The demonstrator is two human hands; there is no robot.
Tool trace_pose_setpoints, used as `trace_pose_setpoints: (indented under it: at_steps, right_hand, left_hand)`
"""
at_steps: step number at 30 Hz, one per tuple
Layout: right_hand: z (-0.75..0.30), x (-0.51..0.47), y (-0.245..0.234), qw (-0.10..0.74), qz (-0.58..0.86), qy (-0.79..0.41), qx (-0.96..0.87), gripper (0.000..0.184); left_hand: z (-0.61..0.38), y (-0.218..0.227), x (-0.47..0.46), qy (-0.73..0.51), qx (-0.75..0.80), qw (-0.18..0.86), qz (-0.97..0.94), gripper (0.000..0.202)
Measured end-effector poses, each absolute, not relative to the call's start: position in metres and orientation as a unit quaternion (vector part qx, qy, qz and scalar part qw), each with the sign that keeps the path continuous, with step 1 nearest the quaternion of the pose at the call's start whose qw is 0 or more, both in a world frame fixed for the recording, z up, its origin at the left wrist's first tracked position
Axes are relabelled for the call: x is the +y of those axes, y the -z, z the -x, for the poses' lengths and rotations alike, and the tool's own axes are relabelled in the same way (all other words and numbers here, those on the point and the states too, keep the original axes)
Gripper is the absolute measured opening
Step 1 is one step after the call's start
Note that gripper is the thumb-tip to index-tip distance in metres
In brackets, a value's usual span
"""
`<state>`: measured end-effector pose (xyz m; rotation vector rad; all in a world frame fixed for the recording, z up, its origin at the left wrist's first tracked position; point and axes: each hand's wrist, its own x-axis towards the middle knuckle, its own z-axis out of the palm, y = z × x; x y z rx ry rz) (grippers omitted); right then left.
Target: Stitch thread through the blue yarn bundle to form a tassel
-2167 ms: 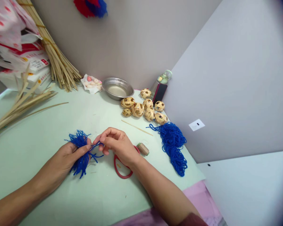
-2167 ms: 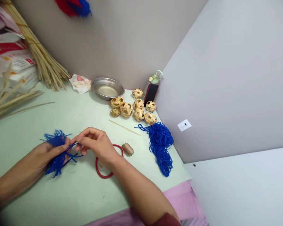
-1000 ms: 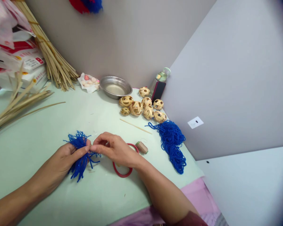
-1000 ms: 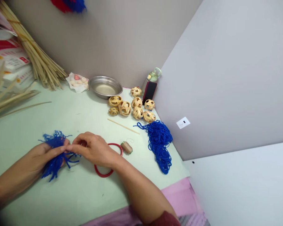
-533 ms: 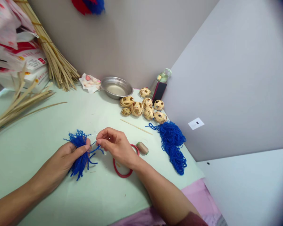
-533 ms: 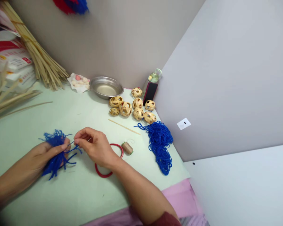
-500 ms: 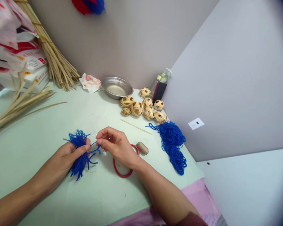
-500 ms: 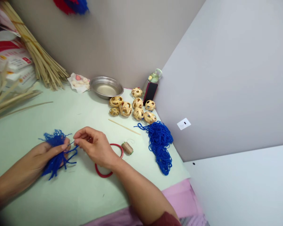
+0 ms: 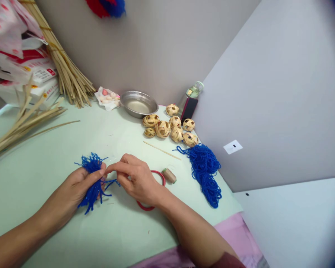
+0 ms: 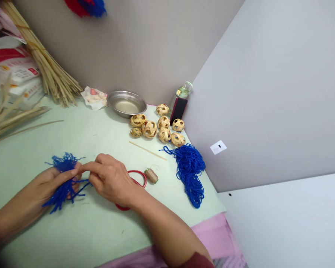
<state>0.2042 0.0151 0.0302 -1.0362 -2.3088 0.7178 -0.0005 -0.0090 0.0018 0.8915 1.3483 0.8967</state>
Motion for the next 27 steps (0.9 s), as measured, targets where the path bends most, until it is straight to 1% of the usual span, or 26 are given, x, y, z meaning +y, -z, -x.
trace_pose_setpoints:
  at_steps: [10, 14, 16, 20, 22, 24, 26, 27]
  right_hand:
    - [-0.207, 0.018, -0.019, 0.186, 0.353, -0.111, -0.91, 0.036]
    - [-0.204, 0.014, -0.025, 0.156, 0.333, -0.017, -0.93, 0.037]
    - [-0.201, 0.012, -0.031, 0.13, 0.321, 0.005, -0.938, 0.038]
    - [-0.197, 0.012, -0.036, 0.057, 0.338, 0.002, -0.939, 0.031]
    - [-0.199, 0.016, -0.035, 0.023, 0.39, -0.002, -0.921, 0.026]
    - [-0.204, 0.022, -0.034, 0.002, 0.464, -0.02, -0.886, 0.026]
    - [-0.21, 0.026, -0.036, 0.021, 0.526, -0.07, -0.847, 0.029]
    - [-0.212, 0.028, -0.037, 0.055, 0.54, -0.113, -0.832, 0.03]
  left_hand:
    - [-0.004, -0.01, -0.008, -0.391, 0.588, 0.616, -0.35, 0.046]
    - [-0.003, -0.01, -0.007, -0.399, 0.592, 0.599, -0.364, 0.045]
    - [-0.002, -0.009, -0.007, -0.396, 0.592, 0.594, -0.374, 0.044]
    - [-0.001, -0.008, -0.006, -0.375, 0.589, 0.605, -0.383, 0.045]
    - [-0.002, -0.009, -0.006, -0.371, 0.589, 0.614, -0.372, 0.047]
    - [-0.003, -0.011, -0.006, -0.369, 0.596, 0.618, -0.355, 0.049]
    - [-0.004, -0.012, -0.006, -0.367, 0.607, 0.615, -0.345, 0.052]
    - [-0.004, -0.012, -0.006, -0.365, 0.61, 0.612, -0.346, 0.053]
